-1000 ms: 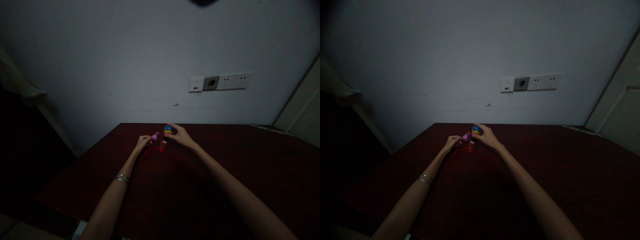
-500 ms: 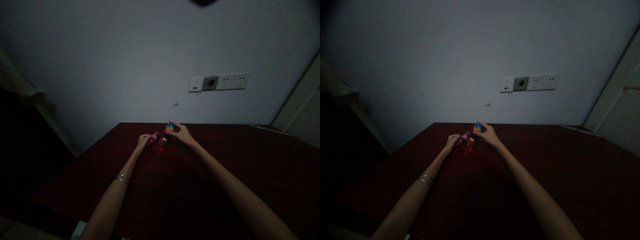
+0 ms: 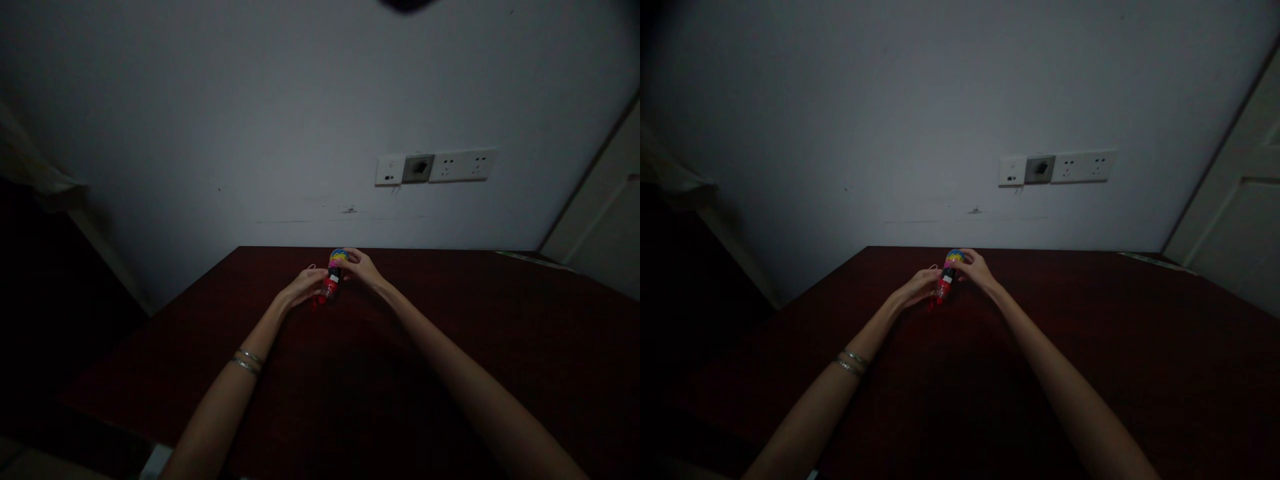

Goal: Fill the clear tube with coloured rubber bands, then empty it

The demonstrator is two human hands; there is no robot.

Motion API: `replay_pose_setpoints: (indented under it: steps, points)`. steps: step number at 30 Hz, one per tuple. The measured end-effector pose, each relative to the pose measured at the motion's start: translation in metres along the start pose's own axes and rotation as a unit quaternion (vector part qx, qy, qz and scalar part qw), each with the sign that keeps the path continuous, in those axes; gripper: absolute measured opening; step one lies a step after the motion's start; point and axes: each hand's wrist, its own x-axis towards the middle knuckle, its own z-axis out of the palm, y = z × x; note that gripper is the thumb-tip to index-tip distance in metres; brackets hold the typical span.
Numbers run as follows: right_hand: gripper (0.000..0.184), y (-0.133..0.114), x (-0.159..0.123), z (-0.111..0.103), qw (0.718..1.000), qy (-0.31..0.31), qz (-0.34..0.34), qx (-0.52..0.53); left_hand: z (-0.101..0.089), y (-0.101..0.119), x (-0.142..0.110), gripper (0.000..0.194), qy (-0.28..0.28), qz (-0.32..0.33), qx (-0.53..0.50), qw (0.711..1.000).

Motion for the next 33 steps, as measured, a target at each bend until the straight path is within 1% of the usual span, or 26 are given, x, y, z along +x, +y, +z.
replay_pose_setpoints:
  steps: [3, 7, 9, 10, 11, 13, 14, 16, 19, 22, 24, 29, 33]
  points:
    - [0.052, 0.001, 0.0, 0.003, 0.999, -0.005, -0.012, -0.035, 0.006, 0.001, 0.004, 0.028, 0.011, -0.018, -0.01, 1.0]
    - [0.064, 0.001, 0.004, 0.002, 0.998, 0.002, -0.021, -0.062, 0.001, 0.006, 0.014, 0.021, 0.023, -0.02, -0.024, 0.999]
    - [0.064, 0.0, 0.006, -0.004, 0.993, 0.019, -0.056, -0.104, -0.004, 0.01, 0.022, 0.021, 0.036, -0.021, -0.038, 0.998]
    - [0.061, -0.002, 0.006, -0.007, 0.985, 0.027, -0.089, -0.142, -0.007, 0.013, 0.026, 0.021, 0.052, -0.021, -0.049, 0.997]
    - [0.057, -0.005, 0.006, -0.011, 0.973, 0.033, -0.129, -0.19, -0.01, 0.015, 0.03, 0.02, 0.075, -0.023, -0.063, 0.995]
    - [0.046, -0.012, 0.004, -0.016, 0.932, 0.027, -0.21, -0.294, -0.014, 0.02, 0.037, 0.02, 0.127, -0.028, -0.095, 0.987]
    - [0.041, -0.017, 0.001, -0.017, 0.909, 0.017, -0.237, -0.343, -0.016, 0.022, 0.04, 0.02, 0.15, -0.028, -0.11, 0.982]
    - [0.035, -0.025, -0.005, -0.016, 0.87, -0.011, -0.258, -0.419, -0.017, 0.026, 0.043, 0.021, 0.18, -0.026, -0.133, 0.974]
    - [0.032, -0.032, -0.017, -0.007, 0.833, -0.055, -0.257, -0.488, -0.018, 0.028, 0.044, 0.025, 0.193, -0.023, -0.141, 0.971]
    - [0.032, -0.028, -0.023, 0.003, 0.804, -0.075, -0.234, -0.541, -0.018, 0.026, 0.043, 0.03, 0.191, -0.024, -0.143, 0.971]
    - [0.032, -0.021, -0.023, 0.008, 0.798, -0.063, -0.22, -0.558, -0.018, 0.024, 0.043, 0.032, 0.189, -0.026, -0.148, 0.97]
    - [0.033, -0.009, -0.02, 0.012, 0.797, -0.002, -0.204, -0.569, -0.018, 0.017, 0.046, 0.029, 0.186, -0.045, -0.156, 0.969]
    - [0.035, -0.009, -0.02, 0.013, 0.779, 0.029, -0.189, -0.598, -0.017, 0.013, 0.048, 0.028, 0.164, -0.058, -0.158, 0.972]
